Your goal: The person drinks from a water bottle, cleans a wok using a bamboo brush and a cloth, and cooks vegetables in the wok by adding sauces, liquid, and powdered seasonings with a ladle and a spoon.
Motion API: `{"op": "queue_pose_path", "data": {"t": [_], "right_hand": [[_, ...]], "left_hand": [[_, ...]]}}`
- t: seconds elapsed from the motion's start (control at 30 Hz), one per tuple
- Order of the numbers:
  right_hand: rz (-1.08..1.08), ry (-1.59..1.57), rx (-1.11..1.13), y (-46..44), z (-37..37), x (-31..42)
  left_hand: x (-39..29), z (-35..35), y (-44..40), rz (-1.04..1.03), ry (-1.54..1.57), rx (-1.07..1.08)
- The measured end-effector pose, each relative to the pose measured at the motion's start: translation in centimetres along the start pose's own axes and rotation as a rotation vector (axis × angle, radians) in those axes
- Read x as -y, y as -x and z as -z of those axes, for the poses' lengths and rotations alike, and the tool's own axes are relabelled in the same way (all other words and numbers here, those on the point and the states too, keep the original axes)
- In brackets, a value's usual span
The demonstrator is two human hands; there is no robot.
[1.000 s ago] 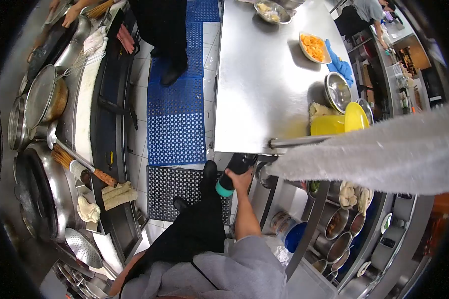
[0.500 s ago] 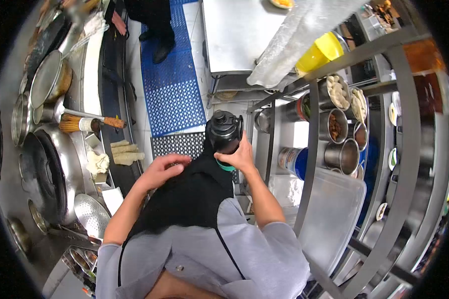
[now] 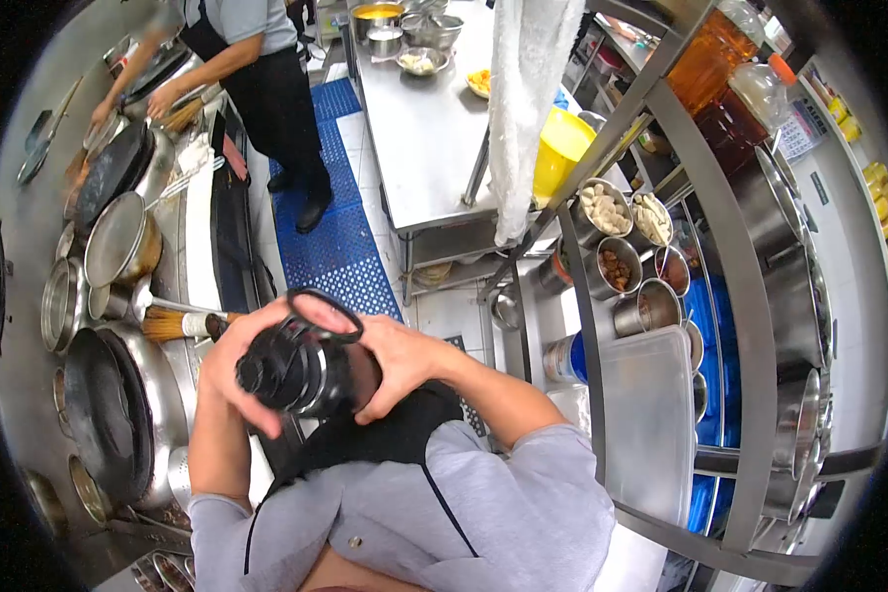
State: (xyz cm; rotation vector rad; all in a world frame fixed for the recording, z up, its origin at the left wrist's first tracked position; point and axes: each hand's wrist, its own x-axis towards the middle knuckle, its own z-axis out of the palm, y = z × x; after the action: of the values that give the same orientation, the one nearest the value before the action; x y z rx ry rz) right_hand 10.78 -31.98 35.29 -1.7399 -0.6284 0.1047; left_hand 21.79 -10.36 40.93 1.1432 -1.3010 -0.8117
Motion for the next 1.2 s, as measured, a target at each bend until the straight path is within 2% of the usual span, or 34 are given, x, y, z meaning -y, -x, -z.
{"op": "queue_pose_path", "data": {"t": [0.07,0.1,0.17,0.23,0.3,0.37,0.6,0.7,0.77,0.83,0.87,0.93,1.0,1.07,1.1,1.2], "right_hand": [[0.025,-0.045,0.163,-1.5,0.3,-0.2],[0.081,-0.028,0.231,-2.2,0.8,0.4],[0.055,-0.148,0.334,-3.6,1.2,1.6],[0.149,-0.233,0.279,-4.2,0.6,1.3],[0.166,-0.206,0.26,-4.3,0.2,0.9],[0.137,-0.206,0.25,-4.1,0.0,0.9],[0.273,-0.059,0.163,-3.7,-0.7,1.0],[0.166,-0.078,0.108,-4.0,0.2,2.2],[0.186,-0.002,-0.069,-4.2,-0.3,1.2],[0.134,0.113,-0.242,-4.9,-0.7,0.7],[0.239,0.225,-0.385,-5.5,-1.2,-0.9],[0.221,0.226,-0.477,-6.2,-1.3,-2.0],[0.178,0.154,-0.445,-6.0,-0.9,-2.3],[0.117,0.092,-0.376,-5.4,-0.4,-2.3],[0.06,0.031,-0.325,-5.1,-0.1,-1.9],[0.085,0.026,-0.297,-4.1,-0.1,-2.1]], "left_hand": [[-2.9,0.7,-0.4,-0.016,-0.108,0.087],[-1.0,-0.1,-0.7,-0.424,-0.024,0.006],[-1.1,-1.5,0.7,-0.34,0.062,-0.136],[-3.0,-2.1,-1.0,-0.374,0.029,-0.167],[-4.1,-3.3,-0.6,-0.328,-0.029,-0.295],[-4.2,-3.7,-0.2,-0.318,-0.156,-0.325],[-4.9,-5.9,0.7,-0.252,-0.317,-0.496],[-3.9,-5.8,0.8,-0.218,-0.324,-0.684],[-3.6,-5.6,0.7,-0.1,-0.311,-0.86],[-2.1,-5.8,-0.6,-0.112,-0.301,-1.12],[-1.7,-5.5,-1.4,-0.108,-0.295,-1.22],[-1.7,-4.8,-2.1,-0.026,-0.258,-1.185],[-1.5,-3.4,-1.2,-0.046,-0.138,-0.985],[-1.7,-1.5,-0.8,-0.167,0.043,-0.771],[-2.3,-0.7,-0.3,-0.079,0.104,-0.686],[-2.3,-1.4,-0.2,0.01,0.106,-0.66]]}}
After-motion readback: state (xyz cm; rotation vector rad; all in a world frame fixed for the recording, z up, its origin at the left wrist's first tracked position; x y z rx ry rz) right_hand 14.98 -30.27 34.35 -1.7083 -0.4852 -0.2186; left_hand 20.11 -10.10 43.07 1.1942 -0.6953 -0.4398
